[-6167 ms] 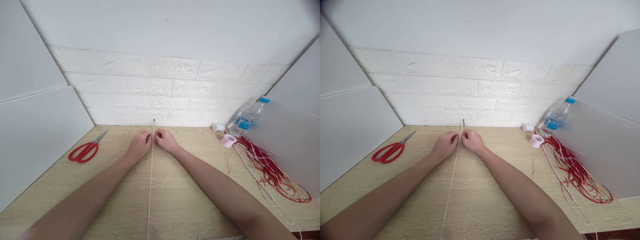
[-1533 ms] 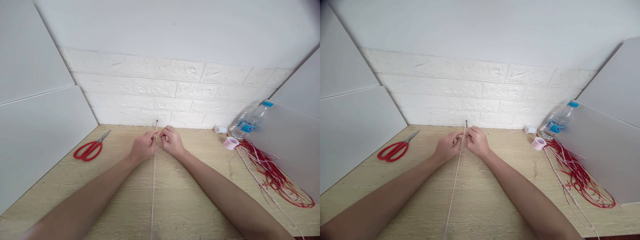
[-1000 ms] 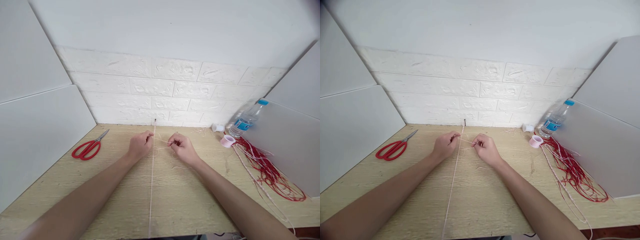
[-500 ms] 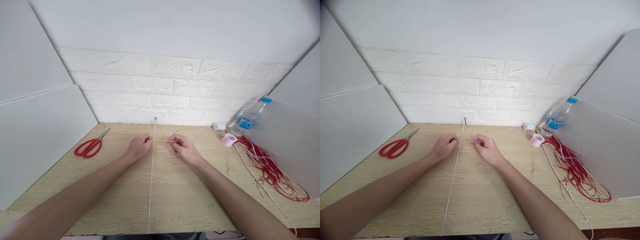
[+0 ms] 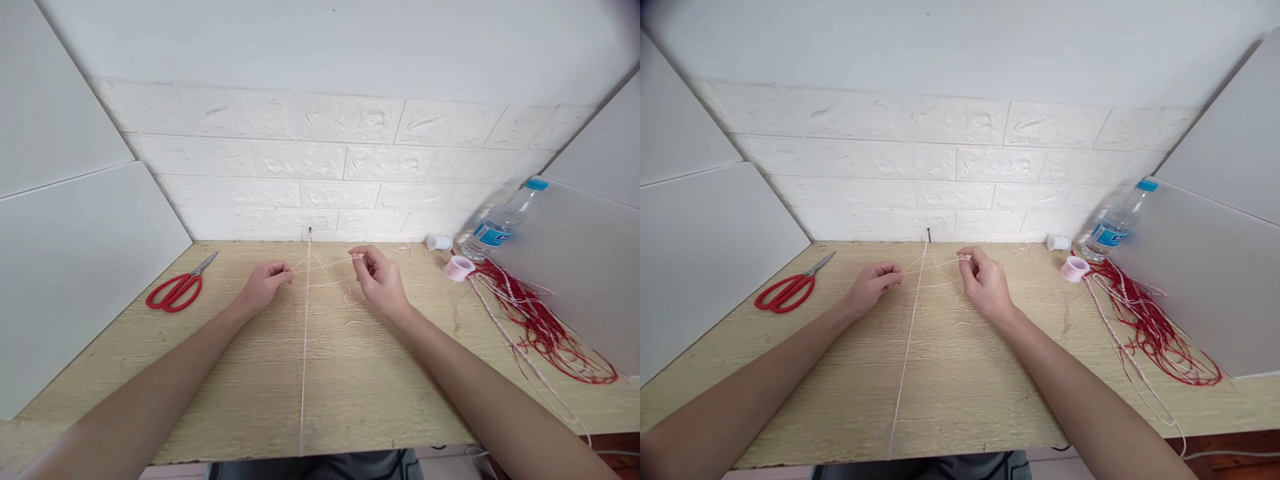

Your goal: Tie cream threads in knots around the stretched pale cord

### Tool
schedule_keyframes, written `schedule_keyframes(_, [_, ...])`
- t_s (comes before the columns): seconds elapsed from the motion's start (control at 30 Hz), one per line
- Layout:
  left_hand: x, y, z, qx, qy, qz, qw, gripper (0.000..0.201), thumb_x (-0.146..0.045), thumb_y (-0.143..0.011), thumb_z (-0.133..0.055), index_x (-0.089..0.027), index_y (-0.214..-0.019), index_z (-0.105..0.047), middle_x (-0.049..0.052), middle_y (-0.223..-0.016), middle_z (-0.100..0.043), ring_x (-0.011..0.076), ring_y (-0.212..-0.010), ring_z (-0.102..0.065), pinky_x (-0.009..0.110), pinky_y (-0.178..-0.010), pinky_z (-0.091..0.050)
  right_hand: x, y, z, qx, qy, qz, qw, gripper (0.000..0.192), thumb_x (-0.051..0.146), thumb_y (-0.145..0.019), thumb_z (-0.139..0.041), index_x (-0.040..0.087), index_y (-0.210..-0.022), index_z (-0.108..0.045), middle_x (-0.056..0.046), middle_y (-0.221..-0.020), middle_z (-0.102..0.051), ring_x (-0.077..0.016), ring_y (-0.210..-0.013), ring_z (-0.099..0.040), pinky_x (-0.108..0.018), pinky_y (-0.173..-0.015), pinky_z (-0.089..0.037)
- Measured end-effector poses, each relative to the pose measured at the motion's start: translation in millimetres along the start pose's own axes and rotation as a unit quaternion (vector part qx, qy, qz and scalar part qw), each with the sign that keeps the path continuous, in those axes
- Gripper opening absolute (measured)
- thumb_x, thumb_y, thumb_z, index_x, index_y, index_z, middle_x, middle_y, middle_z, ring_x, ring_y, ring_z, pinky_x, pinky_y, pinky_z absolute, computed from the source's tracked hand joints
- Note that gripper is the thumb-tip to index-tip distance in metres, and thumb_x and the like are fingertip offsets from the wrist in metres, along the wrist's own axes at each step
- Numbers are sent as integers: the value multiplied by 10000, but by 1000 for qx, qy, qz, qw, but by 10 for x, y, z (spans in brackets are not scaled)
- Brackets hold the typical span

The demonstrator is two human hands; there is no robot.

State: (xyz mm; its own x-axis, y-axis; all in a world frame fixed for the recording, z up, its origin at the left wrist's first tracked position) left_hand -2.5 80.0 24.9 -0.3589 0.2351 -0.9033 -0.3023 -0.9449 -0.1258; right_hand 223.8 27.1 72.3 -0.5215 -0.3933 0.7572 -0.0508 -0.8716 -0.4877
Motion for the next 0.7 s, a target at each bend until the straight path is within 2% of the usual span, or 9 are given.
schedule_keyframes(0.1, [2, -5, 4, -1, 2, 0, 1000, 257, -346, -766, -572, -168, -592, -509, -52, -519, -366, 79, -495, -287, 246, -485, -222, -42, 8, 14, -12, -59, -22, 998, 295, 407, -938, -415, 191, -1010, -602, 28, -599, -493, -120, -540, -466, -240, -535, -362])
schedule_keyframes(0.17, [-11, -5, -3, 0, -11, -7, 1000, 257, -337, -760, -573, -168, -583, -495, -52, -524, -363, 79, -503, -293, 245, -491, -227, -52, 18, -41, 12, -92, -32, 995, 325, 423, -949, -387, 186, -1009, -601, 19, -610, -513, -125, -560, -484, -241, -548, -380])
schedule_keyframes(0.3, [-32, -8, -21, 2, -38, -19, 999, 268, -340, -757, -580, -166, -578, -485, -50, -549, -385, 81, -535, -326, 244, -518, -256, 31, 80, -276, 121, -107, -14, 987, 305, 352, -963, -355, 189, -1051, -597, -1, -677, -575, -142, -647, -537, -258, -632, -425])
schedule_keyframes(0.43, [-52, -7, -40, 8, -54, -23, 998, 260, -361, -757, -577, -166, -594, -522, -47, -553, -418, 88, -544, -355, 246, -524, -280, 212, 205, -491, 223, -15, 77, 972, 299, 196, -914, -388, 195, -1120, -605, -49, -940, -628, -179, -881, -577, -316, -819, -441])
schedule_keyframes(0.5, [-63, -2, -54, 15, -58, -23, 998, 253, -360, -759, -577, -165, -603, -537, -47, -555, -433, 89, -547, -369, 246, -532, -290, 254, 233, -514, 226, 44, 115, 966, 344, 145, -880, -397, 199, -1149, -603, -71, -1083, -594, -199, -989, -558, -337, -878, -427])
schedule_keyframes(0.57, [-70, 4, -61, 18, -62, -22, 998, 250, -361, -761, -575, -166, -608, -546, -48, -555, -440, 90, -548, -375, 247, -540, -294, 231, 221, -499, 211, 90, 120, 966, 392, 122, -852, -408, 202, -1195, -581, -83, -1170, -552, -206, -1020, -546, -337, -877, -428])
schedule_keyframes(0.7, [-60, 7, -61, 19, -70, -18, 997, 254, -374, -766, -574, -168, -618, -559, -46, -560, -454, 93, -554, -382, 251, -550, -297, 124, 129, -382, 162, 151, 86, 971, 422, 131, -813, -457, 198, -1218, -555, -92, -1187, -543, -179, -869, -560, -305, -750, -431])
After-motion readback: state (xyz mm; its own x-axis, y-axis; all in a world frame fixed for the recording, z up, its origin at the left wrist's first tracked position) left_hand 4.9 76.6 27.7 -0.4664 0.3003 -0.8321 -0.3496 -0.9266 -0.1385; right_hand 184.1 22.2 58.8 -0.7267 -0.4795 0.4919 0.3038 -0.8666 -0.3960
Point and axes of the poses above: each hand's wrist, its own y-axis away from the middle knuckle, its own z-axis out of the back of the hand, x = y × z, the point moved 10 cm from there along -y, towards the middle knuckle
